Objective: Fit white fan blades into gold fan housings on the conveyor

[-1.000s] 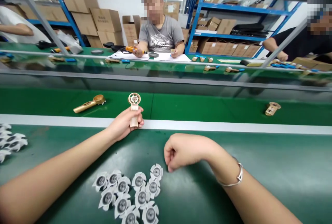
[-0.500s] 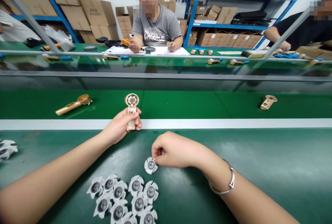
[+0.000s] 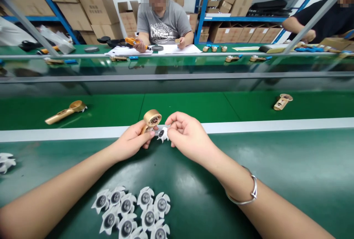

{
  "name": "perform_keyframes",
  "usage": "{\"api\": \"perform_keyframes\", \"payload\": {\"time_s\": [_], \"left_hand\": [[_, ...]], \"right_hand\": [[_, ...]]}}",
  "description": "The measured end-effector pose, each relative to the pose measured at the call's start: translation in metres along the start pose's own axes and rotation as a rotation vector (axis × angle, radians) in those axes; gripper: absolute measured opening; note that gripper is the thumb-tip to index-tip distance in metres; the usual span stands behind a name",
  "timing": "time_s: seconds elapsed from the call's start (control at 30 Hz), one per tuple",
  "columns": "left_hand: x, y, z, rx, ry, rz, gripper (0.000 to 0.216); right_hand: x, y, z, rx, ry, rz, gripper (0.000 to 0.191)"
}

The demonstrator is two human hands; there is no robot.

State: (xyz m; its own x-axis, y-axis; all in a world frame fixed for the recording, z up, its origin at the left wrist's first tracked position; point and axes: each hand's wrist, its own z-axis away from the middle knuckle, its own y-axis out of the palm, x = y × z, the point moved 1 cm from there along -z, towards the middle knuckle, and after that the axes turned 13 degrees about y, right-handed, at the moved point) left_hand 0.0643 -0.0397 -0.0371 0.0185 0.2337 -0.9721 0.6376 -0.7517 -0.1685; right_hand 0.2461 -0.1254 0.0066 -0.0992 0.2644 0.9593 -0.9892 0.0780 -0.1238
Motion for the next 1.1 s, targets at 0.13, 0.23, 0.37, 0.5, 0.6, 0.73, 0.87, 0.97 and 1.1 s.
{"api": "perform_keyframes", "payload": {"time_s": [0.13,0.23,0.37,0.5,0.6,0.73,0.87,0.97,1.1], "left_hand": [[-0.0005,-0.0002,0.0024,0.068,0.031,-0.247,0.02],[-0.0017,-0.0003,0.0026,0.085,0.053,-0.378,0.02],[-0.004,0.0011,0.002,0.08,0.109,-0.48,0.017],[-0.005,0.0029,0.0024,0.071,0.184,-0.578,0.013],[-0.0045,0.0029,0.0036,0.089,0.224,-0.645,0.008],[-0.0051,0.0009,0.0047,0.119,0.254,-0.733,0.002],[-0.0079,-0.0024,0.0039,0.143,0.319,-0.836,0.003],[-0.0071,-0.0035,0.004,0.188,0.332,-0.892,0.007],[-0.0056,-0.0016,0.0042,0.191,0.298,-0.851,0.004]], "right_hand": [[0.0,0.0006,-0.0008,-0.054,-0.009,-0.06,0.016],[-0.0003,0.0022,-0.0011,-0.062,0.0,-0.088,0.017],[-0.0007,0.0033,0.0001,-0.069,0.006,-0.114,0.019],[-0.0021,0.0035,0.0009,-0.083,0.017,-0.137,0.021],[-0.0039,0.0045,0.0002,-0.076,0.031,-0.161,0.021],[-0.0042,0.0061,-0.0003,-0.051,0.042,-0.22,0.022],[-0.0012,0.0063,0.0017,-0.011,0.056,-0.278,0.025],[0.0004,0.0071,0.0039,0.045,0.096,-0.322,0.028],[-0.0004,0.0069,0.0022,0.147,0.145,-0.379,0.03]]}}
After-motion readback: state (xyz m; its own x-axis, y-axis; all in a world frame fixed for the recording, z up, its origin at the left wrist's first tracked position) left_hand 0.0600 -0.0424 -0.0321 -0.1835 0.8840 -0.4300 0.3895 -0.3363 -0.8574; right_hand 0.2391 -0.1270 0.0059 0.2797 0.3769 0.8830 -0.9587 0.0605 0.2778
